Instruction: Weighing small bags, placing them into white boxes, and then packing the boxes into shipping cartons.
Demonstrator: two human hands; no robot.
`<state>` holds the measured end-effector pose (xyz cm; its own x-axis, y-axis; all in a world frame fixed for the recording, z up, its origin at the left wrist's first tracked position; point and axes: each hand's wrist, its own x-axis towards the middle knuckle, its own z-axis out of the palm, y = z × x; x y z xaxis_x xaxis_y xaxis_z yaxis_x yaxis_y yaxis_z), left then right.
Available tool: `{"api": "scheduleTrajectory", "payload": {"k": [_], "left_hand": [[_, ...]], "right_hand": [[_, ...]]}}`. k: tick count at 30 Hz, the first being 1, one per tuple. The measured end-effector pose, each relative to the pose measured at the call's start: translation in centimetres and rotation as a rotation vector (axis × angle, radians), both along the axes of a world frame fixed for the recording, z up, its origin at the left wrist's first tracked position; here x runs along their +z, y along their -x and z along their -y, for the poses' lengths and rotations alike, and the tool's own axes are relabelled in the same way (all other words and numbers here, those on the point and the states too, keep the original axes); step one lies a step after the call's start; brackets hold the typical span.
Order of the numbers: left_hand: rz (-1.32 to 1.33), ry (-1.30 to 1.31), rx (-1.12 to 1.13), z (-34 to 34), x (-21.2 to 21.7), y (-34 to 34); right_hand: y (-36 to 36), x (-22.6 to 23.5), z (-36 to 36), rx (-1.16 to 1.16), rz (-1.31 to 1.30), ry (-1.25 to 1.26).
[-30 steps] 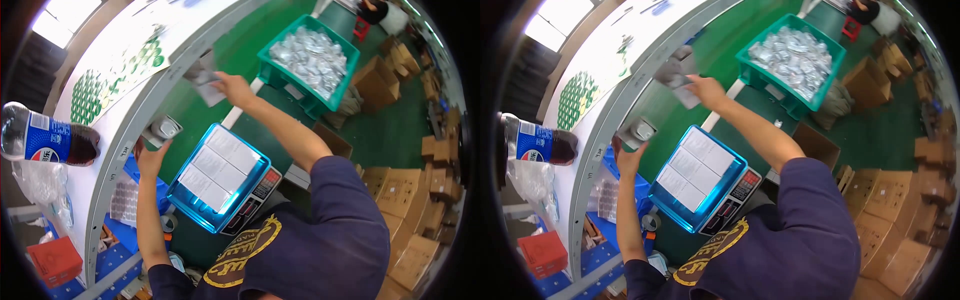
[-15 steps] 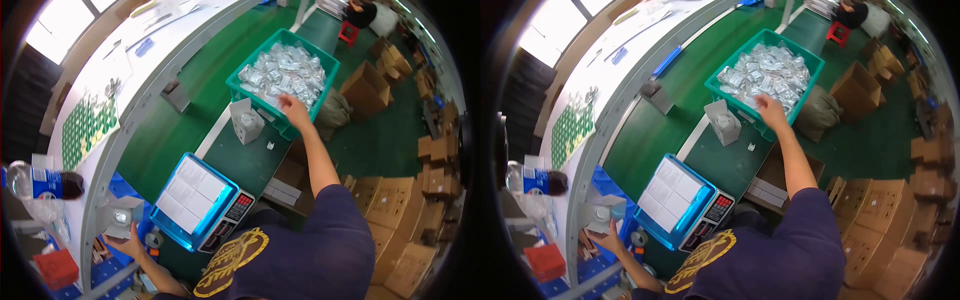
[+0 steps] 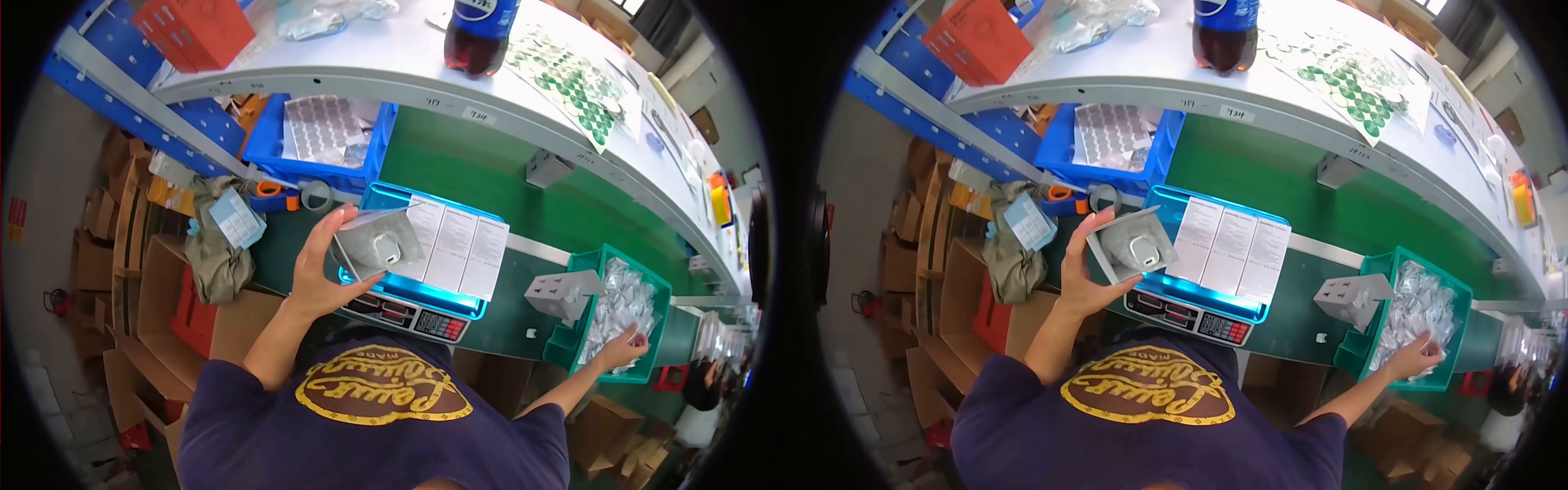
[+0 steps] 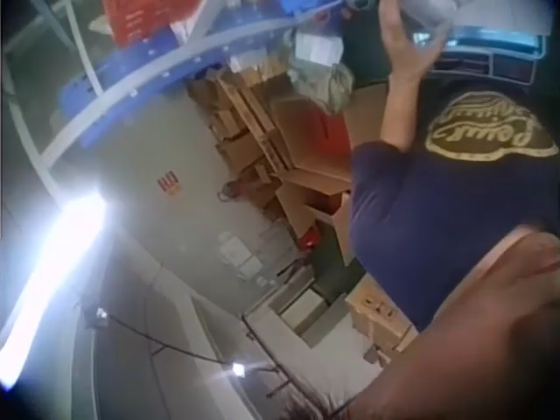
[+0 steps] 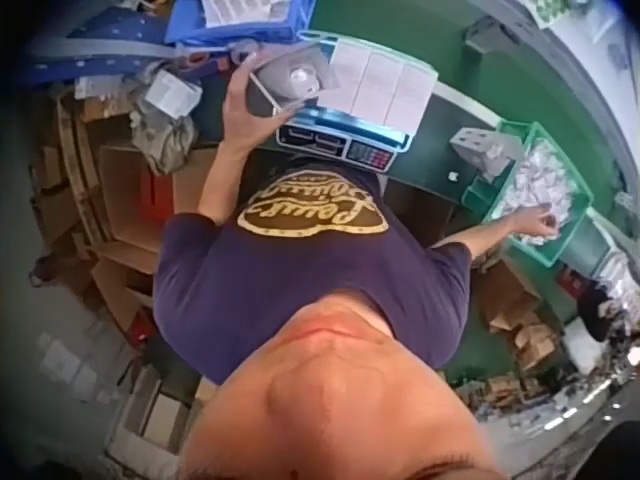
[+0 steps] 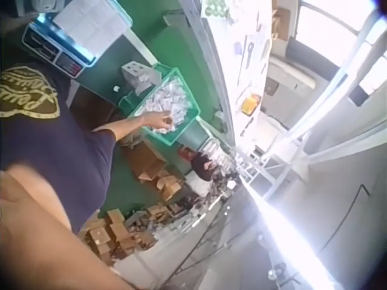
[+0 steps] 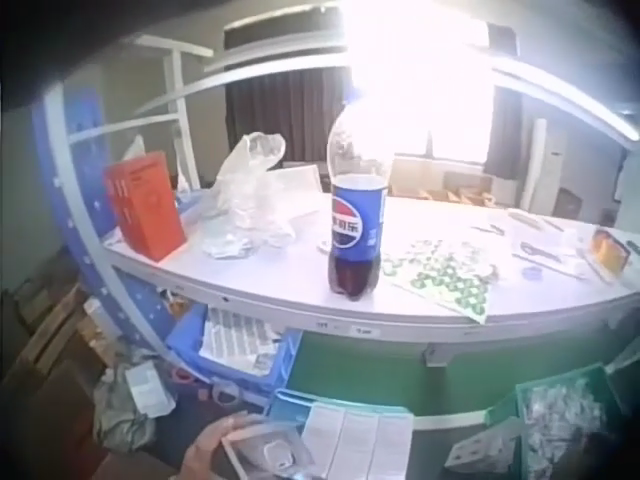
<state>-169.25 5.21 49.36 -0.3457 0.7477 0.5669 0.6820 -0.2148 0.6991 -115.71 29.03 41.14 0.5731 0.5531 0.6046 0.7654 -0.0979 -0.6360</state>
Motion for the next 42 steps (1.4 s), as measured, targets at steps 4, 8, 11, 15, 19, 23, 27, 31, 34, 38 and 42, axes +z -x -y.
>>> {"api": "scheduleTrajectory", "payload": {"k": [4, 8, 11, 15, 19, 23, 27, 31, 34, 38, 42], "left_hand": [[-0.002, -0.054, -0.002, -0.4, -0.7, -1.2], [0.009, -0.073, 0.088, -0.7, -0.5, -2.1], [0.071, -0.068, 0.073, -0.7, -0.2, -2.7], [0.078, -0.107, 0.007, 0.0, -0.4, -2.1], [0.163, -0.193, -0.103, 1.4, -1.2, 0.4], [0.383, -0.168, -0.362, 2.8, 1.2, 1.1], [0.288, 0.063, -0.435, 4.3, -0.1, 1.9], [0.463, 0.204, -0.466, 4.3, -1.2, 1.2], [0.603, 0.289, -0.525, 3.3, -0.8, 0.8], [0.725, 0.338, -0.559, 1.9, -0.5, 0.8], [0.737, 0.391, -0.582, 1.9, -0.4, 0.4]], "right_hand": [[18.9, 10.3, 7.0, 0.762, -0.621, -0.292], [34.7, 15.1, 13.4, 1.370, -0.482, -0.270], [38.3, 14.2, 14.0, 1.449, -0.314, -0.143], [40.3, 14.1, 15.5, 1.630, 0.048, 0.017], [38.0, 16.6, 16.0, 1.577, 0.519, 0.036], [35.3, 12.6, 14.8, 1.906, -0.090, 0.380], [36.2, 10.2, 18.0, 1.884, -0.665, 0.452], [36.1, 10.2, 17.7, 1.814, -0.348, 0.630], [36.5, 9.5, 17.1, 1.755, -0.399, 0.288], [37.5, 9.0, 17.2, 1.775, -0.866, 0.286], [36.7, 9.8, 15.2, 1.817, -0.582, 0.573]]}}
